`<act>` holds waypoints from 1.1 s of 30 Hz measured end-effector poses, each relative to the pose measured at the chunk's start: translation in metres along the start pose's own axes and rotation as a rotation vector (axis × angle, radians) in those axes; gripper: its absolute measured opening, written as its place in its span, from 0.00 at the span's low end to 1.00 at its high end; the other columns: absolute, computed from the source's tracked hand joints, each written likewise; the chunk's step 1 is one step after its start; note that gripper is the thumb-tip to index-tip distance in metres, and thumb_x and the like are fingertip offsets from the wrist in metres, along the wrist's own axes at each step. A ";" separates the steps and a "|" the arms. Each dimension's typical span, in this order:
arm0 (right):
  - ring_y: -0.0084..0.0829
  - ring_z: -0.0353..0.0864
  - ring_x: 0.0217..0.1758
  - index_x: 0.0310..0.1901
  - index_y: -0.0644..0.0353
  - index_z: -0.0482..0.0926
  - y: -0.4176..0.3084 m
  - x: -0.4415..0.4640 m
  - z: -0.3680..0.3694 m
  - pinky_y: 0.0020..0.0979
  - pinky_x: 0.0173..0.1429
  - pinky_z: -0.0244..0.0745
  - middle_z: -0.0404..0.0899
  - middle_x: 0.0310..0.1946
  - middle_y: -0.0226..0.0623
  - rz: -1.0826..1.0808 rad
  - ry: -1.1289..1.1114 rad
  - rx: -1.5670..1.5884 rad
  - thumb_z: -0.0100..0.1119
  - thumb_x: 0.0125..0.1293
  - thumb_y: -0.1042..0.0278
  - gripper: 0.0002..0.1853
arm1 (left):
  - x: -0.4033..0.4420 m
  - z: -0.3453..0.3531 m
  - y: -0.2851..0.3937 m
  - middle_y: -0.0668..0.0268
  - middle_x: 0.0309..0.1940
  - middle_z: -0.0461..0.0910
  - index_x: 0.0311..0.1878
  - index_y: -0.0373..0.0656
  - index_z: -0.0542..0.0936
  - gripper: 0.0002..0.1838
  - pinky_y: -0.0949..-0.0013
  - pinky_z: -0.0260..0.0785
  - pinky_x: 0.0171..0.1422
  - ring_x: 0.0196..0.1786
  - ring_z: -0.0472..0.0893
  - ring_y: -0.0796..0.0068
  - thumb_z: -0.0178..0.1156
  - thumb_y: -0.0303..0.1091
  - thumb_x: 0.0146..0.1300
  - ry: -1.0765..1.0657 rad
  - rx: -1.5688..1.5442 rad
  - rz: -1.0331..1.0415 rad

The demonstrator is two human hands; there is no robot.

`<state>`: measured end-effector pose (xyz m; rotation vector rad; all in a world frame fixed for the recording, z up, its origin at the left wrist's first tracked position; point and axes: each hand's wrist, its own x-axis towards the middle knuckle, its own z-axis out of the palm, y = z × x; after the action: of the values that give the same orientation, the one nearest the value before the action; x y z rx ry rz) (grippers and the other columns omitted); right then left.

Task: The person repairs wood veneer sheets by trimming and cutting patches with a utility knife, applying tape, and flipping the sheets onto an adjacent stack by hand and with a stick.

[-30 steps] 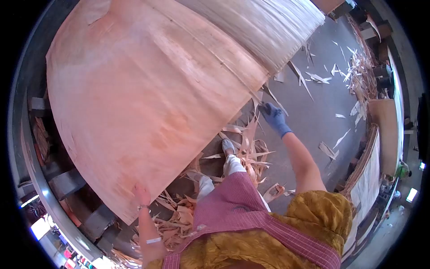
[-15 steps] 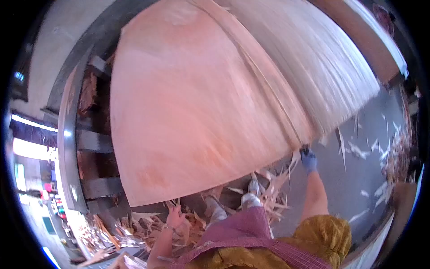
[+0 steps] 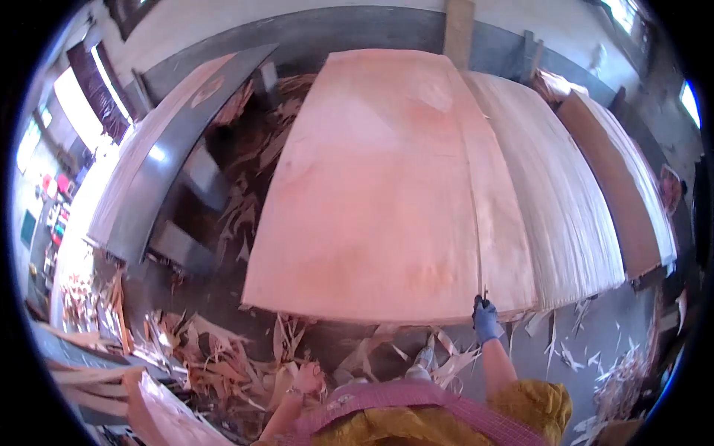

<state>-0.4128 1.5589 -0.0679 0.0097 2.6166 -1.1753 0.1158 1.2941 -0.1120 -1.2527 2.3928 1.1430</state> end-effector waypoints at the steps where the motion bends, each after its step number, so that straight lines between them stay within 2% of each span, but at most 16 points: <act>1: 0.29 0.72 0.14 0.26 0.57 0.74 -0.028 -0.022 0.016 0.37 0.20 0.67 0.71 0.13 0.33 0.029 -0.032 0.075 0.55 0.68 0.46 0.23 | -0.014 -0.003 -0.034 0.47 0.45 0.80 0.56 0.39 0.77 0.25 0.54 0.72 0.58 0.54 0.78 0.49 0.61 0.45 0.60 0.008 -0.017 -0.009; 5: 0.24 0.67 0.10 0.25 0.53 0.72 -0.110 -0.083 0.090 0.31 0.13 0.61 0.69 0.12 0.27 0.144 -0.166 0.182 0.54 0.69 0.45 0.21 | -0.077 -0.038 -0.130 0.51 0.39 0.83 0.46 0.40 0.83 0.20 0.57 0.73 0.56 0.50 0.81 0.50 0.60 0.45 0.57 0.125 -0.187 -0.185; 8: 0.24 0.64 0.09 0.25 0.52 0.70 -0.156 -0.118 0.152 0.29 0.11 0.60 0.68 0.12 0.27 0.068 -0.173 0.237 0.54 0.69 0.46 0.21 | -0.112 -0.059 -0.197 0.53 0.41 0.85 0.52 0.38 0.80 0.23 0.58 0.75 0.54 0.46 0.84 0.54 0.59 0.46 0.61 0.169 -0.237 -0.443; 9: 0.23 0.64 0.09 0.24 0.52 0.69 -0.175 -0.133 0.172 0.29 0.11 0.60 0.68 0.12 0.27 0.055 -0.190 0.262 0.54 0.69 0.46 0.21 | -0.125 -0.066 -0.207 0.54 0.40 0.85 0.52 0.38 0.80 0.23 0.61 0.75 0.53 0.46 0.84 0.57 0.62 0.45 0.59 0.276 -0.281 -0.524; 12: 0.22 0.61 0.08 0.23 0.50 0.67 -0.218 -0.186 0.250 0.29 0.11 0.57 0.65 0.11 0.25 0.030 -0.232 0.347 0.55 0.69 0.47 0.21 | -0.128 -0.074 -0.278 0.52 0.42 0.84 0.54 0.39 0.80 0.25 0.61 0.75 0.53 0.47 0.84 0.58 0.66 0.43 0.55 0.241 -0.533 -0.614; 16: 0.21 0.59 0.08 0.24 0.49 0.68 -0.278 -0.265 0.371 0.29 0.10 0.55 0.64 0.11 0.23 0.009 -0.355 0.400 0.59 0.67 0.45 0.21 | -0.124 -0.136 -0.333 0.58 0.46 0.84 0.54 0.36 0.79 0.24 0.67 0.75 0.51 0.46 0.83 0.68 0.67 0.42 0.59 0.248 -0.973 -0.537; 17: 0.21 0.59 0.08 0.25 0.49 0.69 -0.300 -0.288 0.403 0.29 0.10 0.56 0.64 0.11 0.23 -0.001 -0.423 0.423 0.59 0.66 0.45 0.21 | -0.112 -0.152 -0.368 0.61 0.46 0.84 0.54 0.35 0.79 0.24 0.69 0.75 0.50 0.45 0.82 0.73 0.67 0.42 0.61 0.289 -0.819 -0.447; 20: 0.22 0.60 0.08 0.27 0.51 0.71 -0.361 -0.337 0.519 0.29 0.10 0.57 0.65 0.12 0.24 -0.007 -0.572 0.444 0.60 0.66 0.44 0.20 | -0.095 -0.211 -0.420 0.60 0.46 0.84 0.56 0.35 0.77 0.24 0.69 0.75 0.50 0.44 0.83 0.73 0.66 0.42 0.62 0.443 -0.941 -0.501; 24: 0.23 0.65 0.11 0.33 0.53 0.77 -0.460 -0.448 0.669 0.29 0.14 0.61 0.70 0.15 0.26 0.012 -0.824 0.631 0.61 0.66 0.49 0.15 | -0.101 -0.275 -0.535 0.61 0.40 0.84 0.55 0.36 0.77 0.21 0.69 0.77 0.41 0.40 0.84 0.73 0.65 0.38 0.62 0.410 -0.776 -0.549; 25: 0.24 0.66 0.13 0.34 0.52 0.78 -0.497 -0.485 0.686 0.30 0.15 0.62 0.70 0.16 0.25 -0.009 -0.836 0.599 0.61 0.67 0.51 0.14 | -0.117 -0.319 -0.518 0.59 0.39 0.85 0.52 0.36 0.79 0.21 0.68 0.77 0.41 0.41 0.85 0.70 0.65 0.41 0.61 0.379 -0.952 -0.632; 26: 0.24 0.66 0.13 0.33 0.52 0.78 -0.522 -0.519 0.713 0.29 0.16 0.62 0.71 0.16 0.25 -0.022 -0.900 0.739 0.60 0.67 0.49 0.15 | -0.129 -0.344 -0.528 0.59 0.39 0.85 0.51 0.36 0.80 0.20 0.67 0.77 0.42 0.41 0.85 0.69 0.65 0.41 0.61 0.371 -0.909 -0.666; 27: 0.24 0.67 0.13 0.31 0.50 0.77 -0.538 -0.536 0.736 0.28 0.16 0.61 0.71 0.18 0.24 0.146 -1.047 0.670 0.59 0.67 0.49 0.15 | -0.135 -0.364 -0.540 0.59 0.38 0.85 0.51 0.36 0.80 0.20 0.66 0.78 0.43 0.42 0.85 0.68 0.65 0.40 0.61 0.366 -0.870 -0.695; 28: 0.24 0.67 0.14 0.31 0.50 0.76 -0.558 -0.564 0.756 0.28 0.16 0.61 0.71 0.18 0.24 0.172 -1.078 0.662 0.59 0.68 0.48 0.15 | -0.139 -0.390 -0.560 0.60 0.38 0.85 0.50 0.36 0.81 0.19 0.66 0.78 0.43 0.42 0.85 0.67 0.65 0.40 0.61 0.361 -0.830 -0.720; 29: 0.24 0.67 0.14 0.31 0.49 0.76 -0.576 -0.591 0.772 0.28 0.16 0.61 0.71 0.18 0.24 0.196 -1.110 0.655 0.58 0.68 0.48 0.15 | -0.136 -0.372 -0.624 0.63 0.35 0.85 0.57 0.37 0.77 0.23 0.70 0.77 0.36 0.30 0.83 0.73 0.66 0.40 0.63 0.462 -0.662 -0.627; 32: 0.24 0.68 0.15 0.31 0.49 0.75 -0.610 -0.653 0.828 0.28 0.16 0.61 0.70 0.19 0.24 0.270 -1.175 0.729 0.58 0.68 0.49 0.15 | -0.156 -0.419 -0.685 0.62 0.33 0.84 0.47 0.37 0.83 0.19 0.69 0.76 0.39 0.35 0.83 0.74 0.65 0.42 0.59 0.633 -0.486 -0.580; 33: 0.24 0.68 0.15 0.32 0.49 0.74 -0.614 -0.670 0.846 0.28 0.16 0.61 0.70 0.19 0.24 0.298 -1.187 0.773 0.58 0.69 0.49 0.14 | -0.161 -0.428 -0.705 0.61 0.33 0.84 0.46 0.37 0.83 0.20 0.69 0.76 0.38 0.34 0.82 0.74 0.65 0.44 0.59 0.652 -0.707 -0.514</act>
<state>0.3666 0.5958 0.0133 -0.1057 1.0447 -1.3811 0.8264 0.8458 -0.1226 -2.6145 1.7946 1.6306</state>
